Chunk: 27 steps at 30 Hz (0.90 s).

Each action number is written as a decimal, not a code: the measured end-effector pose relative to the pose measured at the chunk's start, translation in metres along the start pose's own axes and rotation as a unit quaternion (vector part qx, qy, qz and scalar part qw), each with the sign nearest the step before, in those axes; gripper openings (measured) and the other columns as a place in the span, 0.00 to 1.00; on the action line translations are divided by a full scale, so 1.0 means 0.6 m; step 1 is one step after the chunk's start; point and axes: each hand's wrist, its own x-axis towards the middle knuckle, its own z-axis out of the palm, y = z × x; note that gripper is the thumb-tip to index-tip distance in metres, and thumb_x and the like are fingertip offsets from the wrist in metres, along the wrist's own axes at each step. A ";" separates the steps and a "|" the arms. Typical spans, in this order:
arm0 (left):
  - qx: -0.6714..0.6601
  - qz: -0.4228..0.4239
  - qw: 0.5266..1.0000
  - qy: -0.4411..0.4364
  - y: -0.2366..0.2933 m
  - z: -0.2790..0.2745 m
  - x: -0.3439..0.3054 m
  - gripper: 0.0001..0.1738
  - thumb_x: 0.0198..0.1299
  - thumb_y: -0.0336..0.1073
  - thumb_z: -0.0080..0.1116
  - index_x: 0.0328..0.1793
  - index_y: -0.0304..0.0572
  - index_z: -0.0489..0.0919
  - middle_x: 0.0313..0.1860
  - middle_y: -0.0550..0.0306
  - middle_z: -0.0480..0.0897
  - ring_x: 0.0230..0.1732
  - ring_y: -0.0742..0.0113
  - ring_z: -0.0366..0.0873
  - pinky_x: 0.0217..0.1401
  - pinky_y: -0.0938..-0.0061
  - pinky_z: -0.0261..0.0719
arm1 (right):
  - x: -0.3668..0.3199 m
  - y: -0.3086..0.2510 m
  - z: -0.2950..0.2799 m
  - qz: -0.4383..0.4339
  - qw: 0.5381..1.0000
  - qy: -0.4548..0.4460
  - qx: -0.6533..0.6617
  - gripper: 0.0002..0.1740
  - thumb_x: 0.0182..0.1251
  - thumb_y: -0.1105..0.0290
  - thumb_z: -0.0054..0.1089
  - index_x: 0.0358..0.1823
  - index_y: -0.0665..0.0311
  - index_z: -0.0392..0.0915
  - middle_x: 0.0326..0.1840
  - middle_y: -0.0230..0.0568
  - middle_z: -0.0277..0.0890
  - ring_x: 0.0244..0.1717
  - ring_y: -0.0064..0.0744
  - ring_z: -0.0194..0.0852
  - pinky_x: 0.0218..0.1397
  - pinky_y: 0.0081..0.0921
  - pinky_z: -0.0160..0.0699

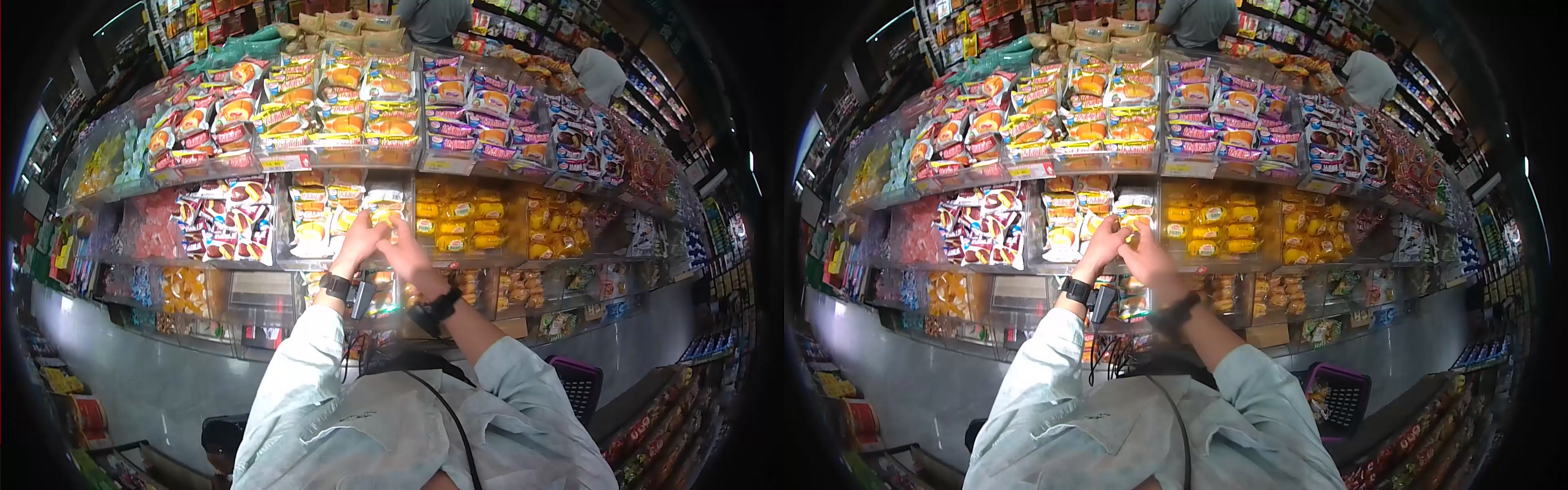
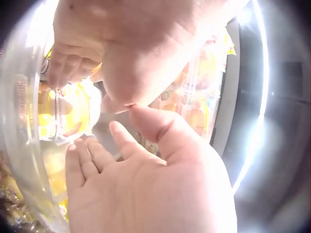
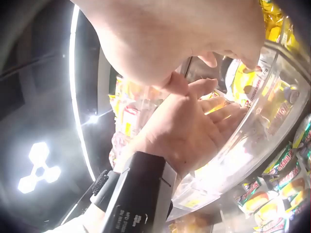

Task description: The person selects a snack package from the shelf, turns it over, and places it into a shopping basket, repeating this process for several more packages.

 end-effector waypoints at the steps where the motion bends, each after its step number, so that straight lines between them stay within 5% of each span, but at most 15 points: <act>1: -0.012 -0.003 1.000 0.008 0.031 -0.009 -0.010 0.44 0.64 0.46 0.63 0.78 0.23 0.64 0.63 0.27 0.81 0.64 0.46 0.82 0.68 0.63 0.77 | 0.021 0.003 0.014 -0.005 0.999 0.033 0.008 0.45 0.74 0.51 0.58 0.81 0.72 0.53 0.76 0.70 0.63 0.77 0.60 0.65 0.76 0.43 0.67; 2: -0.073 -0.041 0.996 0.022 0.059 -0.017 -0.028 0.39 0.64 0.42 0.61 0.76 0.22 0.67 0.52 0.36 0.86 0.51 0.55 0.87 0.56 0.68 0.82 | 0.048 0.022 0.033 -0.009 0.998 0.065 0.017 0.47 0.73 0.49 0.57 0.81 0.73 0.50 0.77 0.71 0.61 0.77 0.62 0.64 0.76 0.44 0.66; 5: -0.088 -0.054 0.995 -0.009 -0.003 -0.017 0.013 0.35 0.65 0.39 0.60 0.74 0.20 0.70 0.42 0.46 0.87 0.41 0.63 0.86 0.47 0.72 0.83 | 0.083 0.023 0.056 0.001 0.991 0.127 0.031 0.50 0.73 0.47 0.56 0.82 0.77 0.48 0.80 0.73 0.56 0.79 0.65 0.60 0.78 0.44 0.65; 6: -0.095 -0.065 0.990 -0.076 0.041 -0.037 -0.009 0.34 0.66 0.38 0.59 0.72 0.19 0.70 0.40 0.47 0.87 0.42 0.63 0.86 0.47 0.72 0.82 | 0.105 0.042 0.071 0.010 0.989 0.148 0.007 0.50 0.73 0.47 0.55 0.82 0.77 0.48 0.80 0.73 0.56 0.79 0.65 0.60 0.78 0.44 0.64; 9: -0.082 -0.087 0.991 -0.057 0.030 -0.027 -0.006 0.25 0.73 0.40 0.58 0.65 0.25 0.75 0.47 0.54 0.87 0.39 0.75 0.80 0.39 0.75 0.78 | 0.140 0.084 0.085 0.035 0.989 0.142 0.029 0.49 0.74 0.46 0.54 0.81 0.78 0.51 0.75 0.71 0.65 0.76 0.62 0.66 0.77 0.42 0.67; 12: -0.002 -0.054 0.998 -0.026 -0.031 -0.010 0.034 0.38 0.65 0.46 0.61 0.72 0.21 0.69 0.55 0.34 0.84 0.53 0.54 0.84 0.55 0.66 0.81 | 0.138 0.100 0.078 -0.009 0.986 0.111 0.120 0.47 0.74 0.46 0.56 0.79 0.77 0.56 0.69 0.67 0.74 0.71 0.57 0.74 0.74 0.41 0.70; 14: 0.022 -0.083 0.995 -0.049 0.016 -0.019 0.006 0.45 0.63 0.51 0.62 0.75 0.20 0.66 0.62 0.24 0.81 0.63 0.40 0.83 0.64 0.60 0.80 | 0.102 0.060 0.062 0.002 0.986 0.093 0.142 0.42 0.76 0.54 0.55 0.79 0.77 0.56 0.74 0.63 0.68 0.76 0.49 0.68 0.77 0.36 0.66; 20: 0.012 -0.101 0.994 -0.033 -0.018 -0.015 0.033 0.37 0.62 0.48 0.65 0.64 0.20 0.70 0.54 0.29 0.84 0.55 0.45 0.86 0.57 0.61 0.81 | 0.079 0.069 0.068 -0.033 0.984 0.117 0.132 0.38 0.76 0.58 0.62 0.76 0.76 0.60 0.74 0.60 0.69 0.76 0.45 0.68 0.77 0.35 0.67; 23: -0.072 -0.108 0.991 -0.006 0.097 -0.060 -0.041 0.32 0.61 0.45 0.67 0.61 0.23 0.73 0.47 0.36 0.86 0.48 0.52 0.87 0.50 0.63 0.82 | 0.021 0.018 0.056 -0.049 0.976 0.111 0.179 0.32 0.75 0.63 0.64 0.73 0.73 0.65 0.70 0.58 0.71 0.72 0.42 0.73 0.72 0.33 0.75; 24: -0.018 0.002 0.997 0.081 0.002 -0.039 -0.001 0.29 0.62 0.43 0.68 0.60 0.26 0.75 0.40 0.42 0.87 0.39 0.60 0.86 0.42 0.68 0.82 | 0.015 0.029 0.064 -0.103 0.960 0.148 0.213 0.33 0.68 0.65 0.71 0.70 0.69 0.68 0.62 0.50 0.76 0.60 0.37 0.80 0.60 0.30 0.82; 25: -0.072 -0.034 0.995 0.055 0.074 -0.062 -0.047 0.25 0.64 0.44 0.67 0.55 0.28 0.79 0.38 0.44 0.86 0.38 0.63 0.84 0.43 0.67 0.80 | -0.001 0.027 0.064 -0.094 0.963 0.140 0.213 0.33 0.69 0.68 0.70 0.71 0.69 0.66 0.62 0.49 0.75 0.61 0.36 0.80 0.60 0.30 0.83; 26: -0.042 0.022 0.997 0.058 0.077 -0.069 -0.056 0.23 0.65 0.47 0.68 0.52 0.30 0.81 0.35 0.44 0.84 0.39 0.60 0.82 0.46 0.65 0.79 | -0.021 0.023 0.053 -0.084 0.965 0.137 0.208 0.33 0.69 0.71 0.69 0.71 0.69 0.64 0.63 0.49 0.75 0.61 0.35 0.80 0.60 0.29 0.83; 27: -0.022 0.022 0.999 0.027 0.041 -0.065 -0.049 0.22 0.65 0.47 0.68 0.50 0.33 0.82 0.40 0.42 0.81 0.49 0.55 0.79 0.55 0.62 0.76 | -0.041 0.027 0.043 -0.072 0.967 0.134 0.203 0.34 0.70 0.73 0.69 0.72 0.69 0.62 0.64 0.49 0.75 0.62 0.34 0.79 0.60 0.29 0.83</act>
